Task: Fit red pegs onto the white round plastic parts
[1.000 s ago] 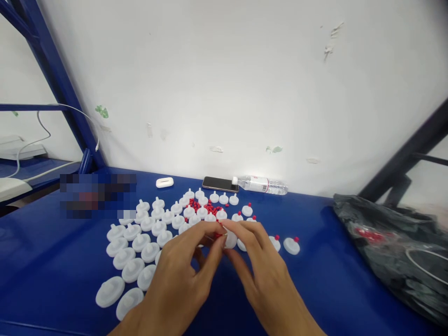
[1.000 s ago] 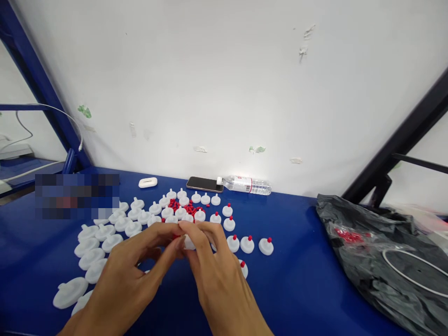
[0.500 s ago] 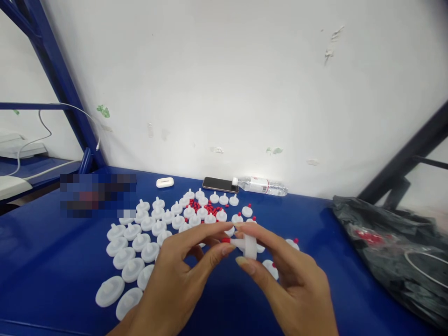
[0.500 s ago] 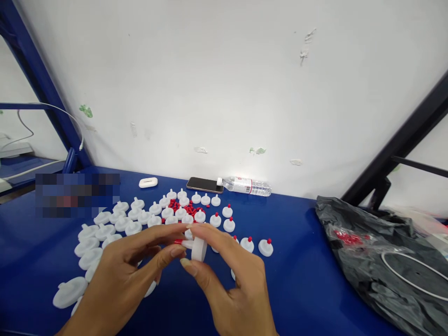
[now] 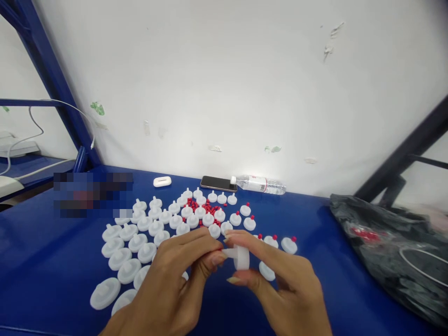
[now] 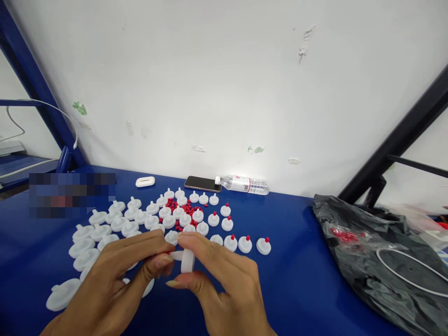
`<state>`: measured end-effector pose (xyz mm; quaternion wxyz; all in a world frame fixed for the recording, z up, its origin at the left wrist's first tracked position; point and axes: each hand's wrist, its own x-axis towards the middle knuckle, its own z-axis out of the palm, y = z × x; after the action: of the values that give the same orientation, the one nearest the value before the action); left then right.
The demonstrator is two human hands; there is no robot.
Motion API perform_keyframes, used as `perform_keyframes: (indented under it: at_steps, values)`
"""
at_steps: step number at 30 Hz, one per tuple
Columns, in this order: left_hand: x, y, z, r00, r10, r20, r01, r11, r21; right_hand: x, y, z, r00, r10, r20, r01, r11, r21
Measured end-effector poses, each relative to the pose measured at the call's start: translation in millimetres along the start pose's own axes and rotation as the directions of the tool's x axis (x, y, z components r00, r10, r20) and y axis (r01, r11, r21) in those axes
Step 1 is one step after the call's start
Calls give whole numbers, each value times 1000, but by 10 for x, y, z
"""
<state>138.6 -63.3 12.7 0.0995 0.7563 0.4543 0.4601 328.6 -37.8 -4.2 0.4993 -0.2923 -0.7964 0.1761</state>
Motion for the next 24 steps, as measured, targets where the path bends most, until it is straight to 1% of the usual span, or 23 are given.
perform_keyframes:
  at_steps: [4,6,8,10,11,13,15,17,19,20,21,24]
  values:
    - [-45,4,-38,999,-49,3,49,998,39,-8,-22,14,999,-33,9,32,999,19]
    - [-66,-15,-82,997,-74,22,73,996,47,-17,-41,25,999,-39,4,39,999,18]
    - [-77,-35,-140,990,-111,86,110,994,20,-31,-62,50,999,-41,-4,41,999,5]
    - [-77,-50,-196,972,-156,177,161,987,-13,-50,-83,90,997,-68,-21,68,998,-17]
    - [-74,-55,-218,963,-173,205,182,983,-23,-59,-93,110,996,-87,-32,86,996,-31]
    - [-72,-58,-242,954,-201,223,213,977,-29,-74,-111,138,991,-112,-71,109,993,-53]
    - [-82,-52,-236,950,-216,224,228,973,-27,-76,-130,122,988,-118,-98,111,991,-72]
    - [-99,-38,-205,957,-218,191,225,974,-17,-64,-150,54,990,-125,-66,117,987,-111]
    - [-99,-15,-164,975,-198,106,198,980,7,-44,-163,-39,994,-110,0,108,979,-175]
    - [-86,-3,-146,981,-177,80,176,984,22,-36,-162,-80,995,-94,27,97,971,-216]
    - [-63,10,-133,984,-154,85,151,988,34,-31,-154,-112,996,-80,47,89,962,-259]
    - [44,28,-129,973,-120,196,111,992,55,-51,-85,-123,992,-54,110,91,926,-367]
